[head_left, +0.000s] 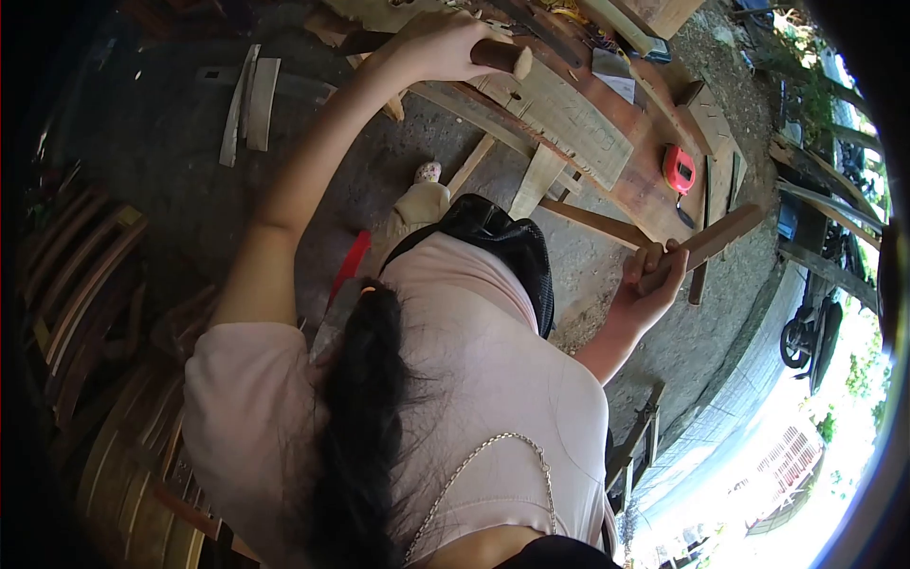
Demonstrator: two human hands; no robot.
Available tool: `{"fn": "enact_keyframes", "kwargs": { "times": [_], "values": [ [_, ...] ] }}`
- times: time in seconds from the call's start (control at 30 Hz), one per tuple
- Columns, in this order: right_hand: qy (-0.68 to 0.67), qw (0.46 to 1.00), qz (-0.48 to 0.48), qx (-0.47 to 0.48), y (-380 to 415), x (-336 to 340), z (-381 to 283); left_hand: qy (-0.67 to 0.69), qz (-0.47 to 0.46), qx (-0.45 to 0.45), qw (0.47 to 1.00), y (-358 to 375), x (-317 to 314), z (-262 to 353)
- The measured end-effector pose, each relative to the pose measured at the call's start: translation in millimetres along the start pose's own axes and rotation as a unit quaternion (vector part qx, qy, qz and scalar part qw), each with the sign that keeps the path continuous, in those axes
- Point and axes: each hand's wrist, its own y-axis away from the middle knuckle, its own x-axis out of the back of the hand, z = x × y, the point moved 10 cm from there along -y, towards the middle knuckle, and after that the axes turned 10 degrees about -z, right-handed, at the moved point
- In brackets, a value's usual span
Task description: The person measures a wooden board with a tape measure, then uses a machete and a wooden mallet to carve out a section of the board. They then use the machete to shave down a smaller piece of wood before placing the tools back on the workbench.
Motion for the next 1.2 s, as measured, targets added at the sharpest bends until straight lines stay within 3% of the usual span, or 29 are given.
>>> {"fn": "enact_keyframes", "kwargs": {
  "times": [0.07, 0.1, 0.13, 0.17, 0.23, 0.33, 0.43, 0.5, 0.57, 0.63, 0.67, 0.77, 0.83, 0.87, 0.9, 0.93, 0.97, 1.07, 1.13, 1.17, 1.2],
  "values": [
    [-0.048, 0.998, 0.011, -0.027, 2.1, 15.2, 6.8, 0.133, 0.017, -0.012, 0.991, 3.8, 33.7, 20.0],
    [-0.042, 0.998, 0.026, -0.036, 2.3, 23.9, 9.1, 0.017, 0.083, -0.041, 0.996, -0.7, 21.7, 34.1],
    [-0.04, 0.998, 0.025, -0.038, 2.4, 28.7, 8.9, 0.01, 0.015, 0.001, 1.0, -1.0, 28.2, 56.6],
    [-0.05, 0.997, 0.032, -0.045, 3.1, 35.1, 9.8, 0.062, 0.114, -0.047, 0.99, 4.0, 37.2, 81.4],
    [-0.058, 0.996, 0.041, -0.054, 9.3, 47.7, 9.1, 0.123, 0.109, -0.116, 0.979, -4.5, 26.7, 135.5],
    [-0.128, 0.991, 0.002, -0.049, 16.4, 55.2, 3.2, 0.234, -0.009, -0.197, 0.952, -25.1, -17.1, 209.3],
    [-0.12, 0.99, 0.076, -0.016, 30.4, 86.4, -9.8, 0.23, -0.017, -0.229, 0.946, -35.9, -59.3, 251.9],
    [-0.119, 0.99, 0.071, 0.013, 34.4, 102.3, -29.4, 0.217, -0.017, -0.239, 0.946, -40.2, -76.7, 264.3],
    [-0.12, 0.99, 0.066, 0.042, 41.3, 117.1, -53.5, 0.183, -0.026, -0.216, 0.959, -48.4, -87.3, 260.2],
    [-0.023, 0.977, 0.148, 0.151, 59.2, 136.1, -102.0, 0.189, -0.027, -0.196, 0.962, -51.9, -79.2, 246.9],
    [-0.023, 0.976, 0.152, 0.155, 62.7, 138.3, -105.4, 0.196, -0.025, -0.172, 0.965, -54.5, -73.8, 235.5],
    [0.02, 0.878, 0.332, 0.343, 103.4, 139.4, -126.9, 0.196, 0.0, -0.127, 0.972, -62.8, -65.2, 199.6],
    [0.085, 0.883, 0.256, 0.385, 86.1, 85.7, -88.4, 0.183, 0.027, -0.118, 0.976, -63.1, -59.0, 185.1],
    [0.182, 0.902, 0.21, 0.331, 69.6, 61.1, -55.1, 0.176, 0.037, -0.119, 0.976, -62.2, -57.0, 179.7],
    [0.37, 0.909, 0.062, 0.183, 48.5, 28.5, -9.5, 0.174, 0.036, -0.12, 0.977, -61.0, -56.3, 174.6],
    [0.132, 0.979, -0.134, -0.084, 36.0, -11.2, 47.1, 0.148, 0.016, -0.097, 0.984, -61.9, -59.4, 164.8],
    [0.198, 0.966, -0.13, -0.106, 34.7, -13.4, 46.6, 0.121, -0.004, -0.074, 0.99, -61.7, -62.1, 153.3],
    [0.222, 0.973, -0.06, -0.016, 19.4, 7.5, -8.9, 0.122, 0.028, -0.068, 0.99, -52.8, -49.4, 115.6],
    [0.157, 0.98, -0.008, 0.121, 8.1, 18.1, -62.7, 0.128, 0.038, -0.065, 0.989, -53.6, -44.8, 102.7],
    [0.157, 0.98, -0.014, 0.119, 2.7, 14.6, -56.2, 0.133, 0.048, -0.069, 0.988, -52.5, -41.0, 97.8],
    [0.094, 0.967, 0.097, 0.215, 6.5, 32.7, -62.2, 0.131, 0.051, -0.064, 0.988, -51.6, -39.3, 93.0]
  ]
}}
